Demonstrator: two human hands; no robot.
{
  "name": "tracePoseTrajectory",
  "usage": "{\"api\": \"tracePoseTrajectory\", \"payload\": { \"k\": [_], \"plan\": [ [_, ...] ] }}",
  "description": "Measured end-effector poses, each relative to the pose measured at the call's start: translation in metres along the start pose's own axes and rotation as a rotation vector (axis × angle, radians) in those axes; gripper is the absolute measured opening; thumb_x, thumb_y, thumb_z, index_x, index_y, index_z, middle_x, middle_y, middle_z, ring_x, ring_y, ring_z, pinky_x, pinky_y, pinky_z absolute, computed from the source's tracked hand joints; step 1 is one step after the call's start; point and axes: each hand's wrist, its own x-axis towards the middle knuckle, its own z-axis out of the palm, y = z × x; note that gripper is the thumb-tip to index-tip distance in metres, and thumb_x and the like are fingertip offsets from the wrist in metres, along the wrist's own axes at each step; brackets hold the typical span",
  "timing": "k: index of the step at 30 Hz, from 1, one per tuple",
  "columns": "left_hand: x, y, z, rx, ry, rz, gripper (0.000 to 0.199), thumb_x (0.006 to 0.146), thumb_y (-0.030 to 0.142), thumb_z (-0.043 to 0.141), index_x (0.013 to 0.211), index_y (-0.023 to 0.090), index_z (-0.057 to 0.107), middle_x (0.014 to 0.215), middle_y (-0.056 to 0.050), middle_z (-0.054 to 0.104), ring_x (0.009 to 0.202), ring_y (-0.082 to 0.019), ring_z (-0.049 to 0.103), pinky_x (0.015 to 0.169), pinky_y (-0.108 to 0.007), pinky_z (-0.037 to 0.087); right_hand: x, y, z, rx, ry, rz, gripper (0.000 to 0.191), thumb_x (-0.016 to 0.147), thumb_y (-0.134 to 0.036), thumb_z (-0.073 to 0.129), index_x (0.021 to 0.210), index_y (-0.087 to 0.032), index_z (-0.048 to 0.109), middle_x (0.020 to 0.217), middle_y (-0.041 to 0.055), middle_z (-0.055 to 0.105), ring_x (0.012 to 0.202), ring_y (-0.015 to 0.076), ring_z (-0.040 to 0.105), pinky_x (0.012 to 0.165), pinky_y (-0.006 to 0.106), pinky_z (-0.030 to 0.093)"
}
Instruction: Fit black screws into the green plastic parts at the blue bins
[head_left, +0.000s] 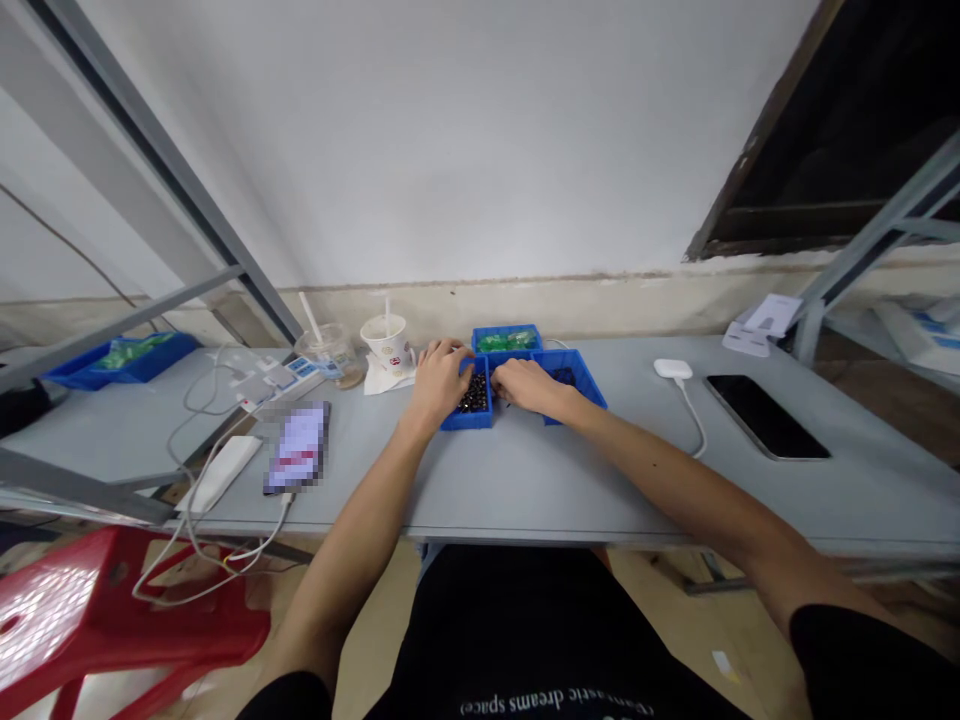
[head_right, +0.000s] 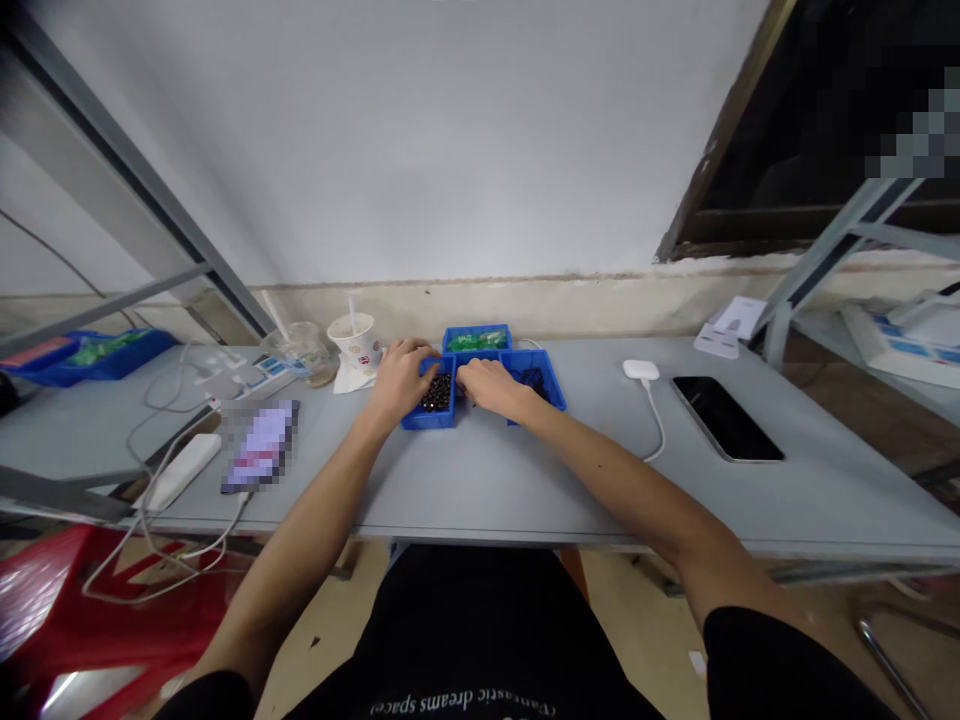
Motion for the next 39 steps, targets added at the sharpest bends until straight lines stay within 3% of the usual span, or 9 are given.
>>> {"api": "tracePoseTrajectory", "payload": {
  "k": [5, 11, 22, 31, 39],
  "plan": [
    [0.001, 0.003, -0.002, -0.027, 0.032, 0.031, 0.018, 0.099, 0.022, 0.059, 0.108, 0.025, 0.075, 0.118, -0.01, 0.072, 0.115, -0.033, 0.06, 0.101, -0.053, 0.048, 0.001, -0.001, -0.004, 0.024, -0.029, 0.024, 0.025, 0.088, -0.009, 0.056, 0.094, -0.017, 0.079, 0.098, 0.0134, 0.079, 0.085, 0.0235, 0.072, 0.065, 0.029, 0.038],
    [0.001, 0.001, 0.0, -0.026, 0.019, 0.033, 0.02, 0.099, 0.021, 0.058, 0.108, 0.025, 0.075, 0.119, -0.01, 0.072, 0.116, -0.034, 0.059, 0.1, -0.054, 0.048, 0.002, -0.001, -0.012, 0.193, -0.059, 0.052, 0.013, 0.08, -0.021, 0.079, 0.092, -0.02, 0.081, 0.09, 0.0073, 0.079, 0.077, 0.0197, 0.07, 0.061, 0.027, 0.039],
    [0.001, 0.003, -0.001, -0.025, 0.021, 0.044, 0.019, 0.099, 0.021, 0.058, 0.106, 0.026, 0.075, 0.118, -0.009, 0.073, 0.115, -0.033, 0.061, 0.098, -0.052, 0.049, 0.003, -0.001, -0.007, 0.168, -0.061, 0.064, 0.009, 0.082, -0.018, 0.074, 0.087, -0.02, 0.081, 0.09, 0.0072, 0.08, 0.083, 0.0211, 0.072, 0.063, 0.028, 0.041],
    [0.001, 0.005, -0.003, -0.005, -0.027, 0.02, 0.02, 0.1, 0.021, 0.058, 0.11, 0.025, 0.075, 0.121, -0.008, 0.072, 0.119, -0.031, 0.06, 0.103, -0.049, 0.048, 0.001, -0.004, -0.004, 0.104, -0.039, 0.093, 0.02, 0.085, -0.015, 0.066, 0.098, -0.02, 0.081, 0.1, 0.0093, 0.081, 0.095, 0.0231, 0.074, 0.068, 0.027, 0.043],
    [0.002, 0.004, -0.002, -0.025, -0.05, 0.028, 0.021, 0.1, 0.021, 0.059, 0.112, 0.025, 0.076, 0.122, -0.008, 0.071, 0.121, -0.031, 0.059, 0.104, -0.048, 0.048, 0.001, -0.009, -0.005, 0.1, -0.05, 0.135, 0.017, 0.086, -0.025, 0.071, 0.1, -0.02, 0.08, 0.103, 0.0117, 0.08, 0.101, 0.027, 0.074, 0.075, 0.029, 0.048]
  ]
}}
